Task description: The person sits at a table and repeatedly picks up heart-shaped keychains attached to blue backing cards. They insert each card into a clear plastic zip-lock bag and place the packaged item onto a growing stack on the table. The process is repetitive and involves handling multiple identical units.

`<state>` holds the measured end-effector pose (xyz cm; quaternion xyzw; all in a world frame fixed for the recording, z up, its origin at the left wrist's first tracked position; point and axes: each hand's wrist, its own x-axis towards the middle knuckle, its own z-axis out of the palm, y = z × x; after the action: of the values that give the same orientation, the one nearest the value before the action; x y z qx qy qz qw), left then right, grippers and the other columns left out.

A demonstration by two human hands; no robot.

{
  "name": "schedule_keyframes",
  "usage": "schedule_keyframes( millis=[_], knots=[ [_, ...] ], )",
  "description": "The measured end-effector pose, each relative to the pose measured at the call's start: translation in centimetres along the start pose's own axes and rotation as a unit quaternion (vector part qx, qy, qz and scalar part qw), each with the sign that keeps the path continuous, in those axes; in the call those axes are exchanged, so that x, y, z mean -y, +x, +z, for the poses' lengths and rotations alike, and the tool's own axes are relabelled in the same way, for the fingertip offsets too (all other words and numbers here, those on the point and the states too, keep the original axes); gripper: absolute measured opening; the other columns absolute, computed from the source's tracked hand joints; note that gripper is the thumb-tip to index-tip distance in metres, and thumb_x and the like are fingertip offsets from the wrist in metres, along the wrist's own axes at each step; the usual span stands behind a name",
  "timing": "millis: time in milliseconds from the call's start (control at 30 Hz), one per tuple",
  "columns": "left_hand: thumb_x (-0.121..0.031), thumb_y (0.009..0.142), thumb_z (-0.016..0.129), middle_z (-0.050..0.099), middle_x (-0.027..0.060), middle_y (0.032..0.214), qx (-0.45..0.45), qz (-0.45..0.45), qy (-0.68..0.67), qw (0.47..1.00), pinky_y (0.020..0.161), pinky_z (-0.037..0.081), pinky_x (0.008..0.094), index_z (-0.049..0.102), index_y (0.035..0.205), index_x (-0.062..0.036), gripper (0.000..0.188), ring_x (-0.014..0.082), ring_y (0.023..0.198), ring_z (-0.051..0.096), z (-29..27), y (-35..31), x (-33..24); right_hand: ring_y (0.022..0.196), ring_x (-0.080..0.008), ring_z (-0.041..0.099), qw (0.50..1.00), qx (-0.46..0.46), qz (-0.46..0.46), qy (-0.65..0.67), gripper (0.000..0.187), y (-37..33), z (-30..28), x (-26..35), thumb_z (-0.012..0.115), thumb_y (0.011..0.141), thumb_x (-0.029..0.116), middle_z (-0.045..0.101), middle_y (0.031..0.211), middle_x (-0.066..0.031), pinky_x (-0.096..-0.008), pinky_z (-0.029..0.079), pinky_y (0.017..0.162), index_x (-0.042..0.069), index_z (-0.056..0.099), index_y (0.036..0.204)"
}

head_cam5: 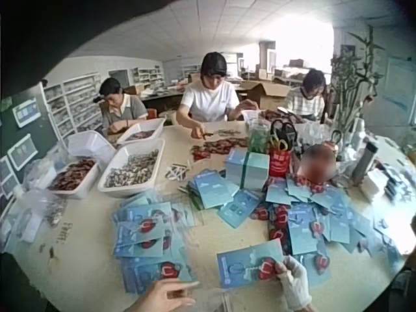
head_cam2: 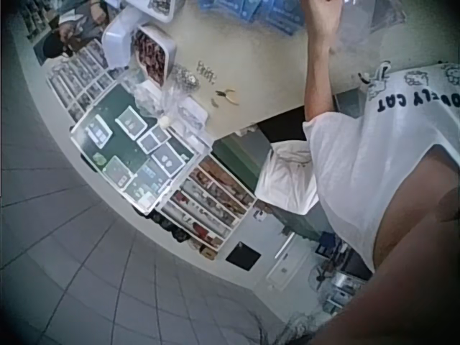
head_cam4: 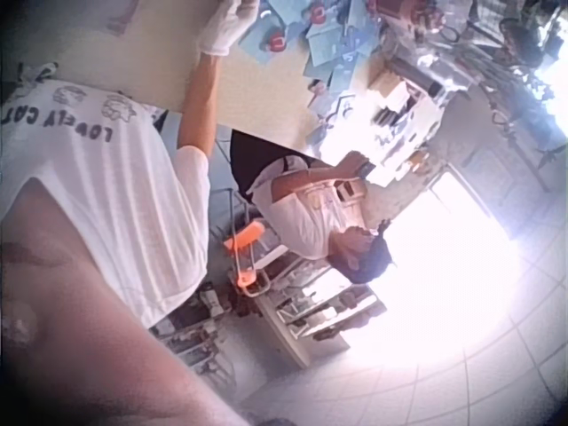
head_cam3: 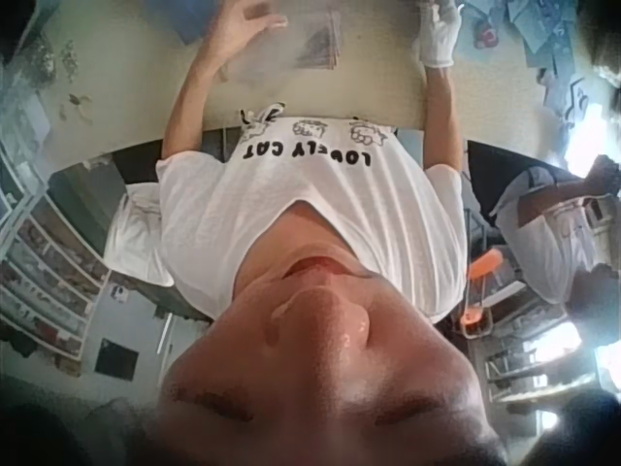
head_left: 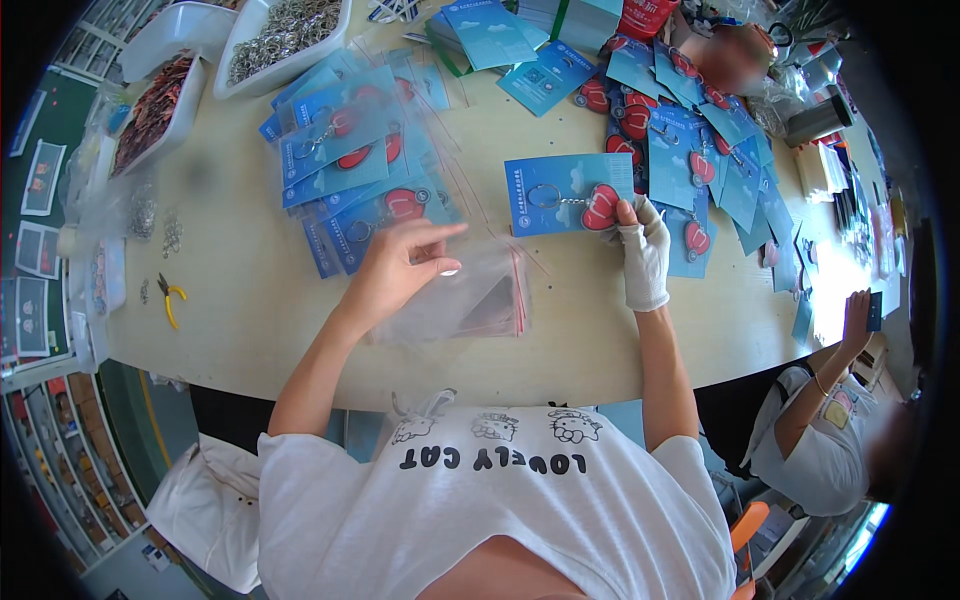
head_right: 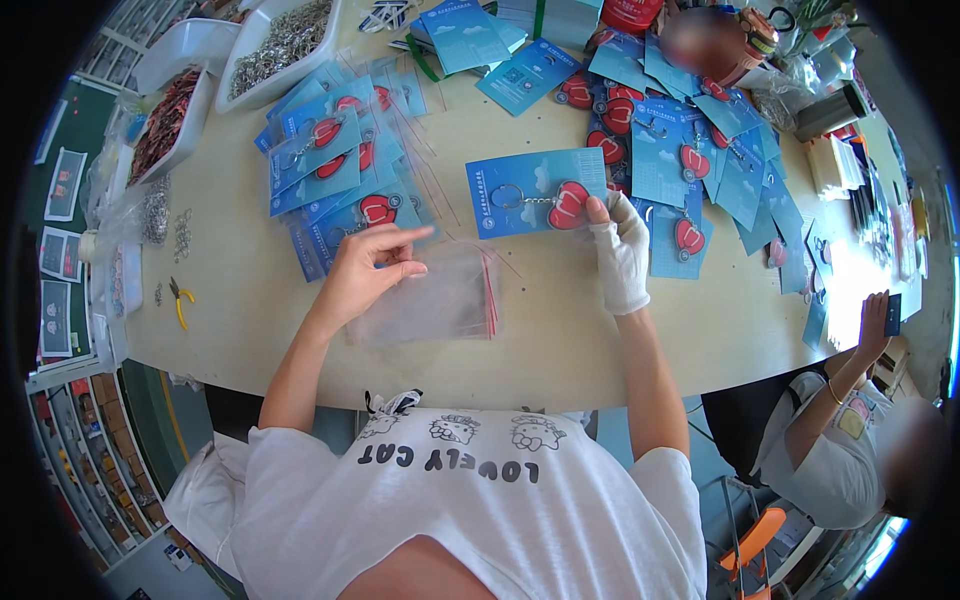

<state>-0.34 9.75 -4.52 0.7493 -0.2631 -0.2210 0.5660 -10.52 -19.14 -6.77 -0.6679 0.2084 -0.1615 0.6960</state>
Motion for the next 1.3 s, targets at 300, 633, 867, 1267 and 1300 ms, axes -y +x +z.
schedule_keyframes(
  millis=[300, 633, 867, 1267, 1300],
  knots=[
    [-0.001, 0.080, 0.072, 0.069, 0.0064, 0.076, 0.056, -0.099, -0.137, 0.984, 0.059, 0.048, 0.0205, 0.068, 0.091, 0.0013, 0.011, 0.0114, 0.069, 0.066, -1.1, 0.9, -0.6, 0.065, -0.0041, 0.053, 0.998, -0.009, -0.053, -0.015, 0.035, 0.6, 0.6, 0.8, 0.060, 0.093, 0.040, 0.061, 0.072, 0.0010, -0.0201, 0.041, 0.064, 0.005, 0.061, 0.093],
    [-0.004, 0.082, 0.071, 0.069, 0.0070, 0.077, 0.068, -0.106, -0.175, 0.976, 0.056, 0.048, 0.0208, 0.068, 0.089, 0.0003, 0.009, 0.0123, 0.070, 0.067, -0.3, 1.2, -0.7, 0.067, -0.0066, 0.055, 0.986, 0.164, 0.018, -0.036, 0.030, -0.1, -0.8, 2.3, 0.065, 0.092, 0.030, 0.059, 0.078, 0.0005, -0.0219, 0.044, 0.060, 0.001, 0.059, 0.099],
    [-0.005, 0.082, 0.072, 0.070, 0.0055, 0.082, 0.120, -0.110, -0.097, 0.982, 0.060, 0.049, 0.0201, 0.068, 0.092, 0.0024, 0.013, 0.0072, 0.072, 0.065, 0.8, 1.9, -0.7, 0.062, -0.0051, 0.053, 0.959, 0.252, 0.000, -0.128, 0.027, 1.0, 0.9, 3.8, 0.066, 0.090, 0.021, 0.057, 0.073, 0.0002, -0.0228, 0.044, 0.056, -0.003, 0.062, 0.100],
    [-0.007, 0.082, 0.074, 0.071, 0.0055, 0.085, 0.167, -0.171, -0.168, 0.956, 0.066, 0.049, 0.0183, 0.068, 0.097, 0.0026, 0.019, 0.0045, 0.076, 0.063, 1.3, 1.5, -1.8, 0.051, -0.0130, 0.059, 0.893, 0.344, -0.028, -0.288, 0.029, -1.3, 4.6, 5.7, 0.068, 0.088, 0.026, 0.063, 0.058, -0.0067, -0.0303, 0.046, 0.051, 0.002, 0.067, 0.072],
    [-0.007, 0.082, 0.074, 0.071, 0.0054, 0.085, 0.160, -0.186, -0.176, 0.953, 0.066, 0.049, 0.0185, 0.068, 0.098, 0.0026, 0.020, 0.0046, 0.075, 0.063, 1.5, 1.3, -2.0, 0.052, -0.0128, 0.059, 0.900, 0.336, -0.028, -0.278, 0.027, -1.5, 4.3, 5.3, 0.069, 0.087, 0.025, 0.063, 0.060, -0.0067, -0.0303, 0.046, 0.052, 0.002, 0.067, 0.072]
  ],
)
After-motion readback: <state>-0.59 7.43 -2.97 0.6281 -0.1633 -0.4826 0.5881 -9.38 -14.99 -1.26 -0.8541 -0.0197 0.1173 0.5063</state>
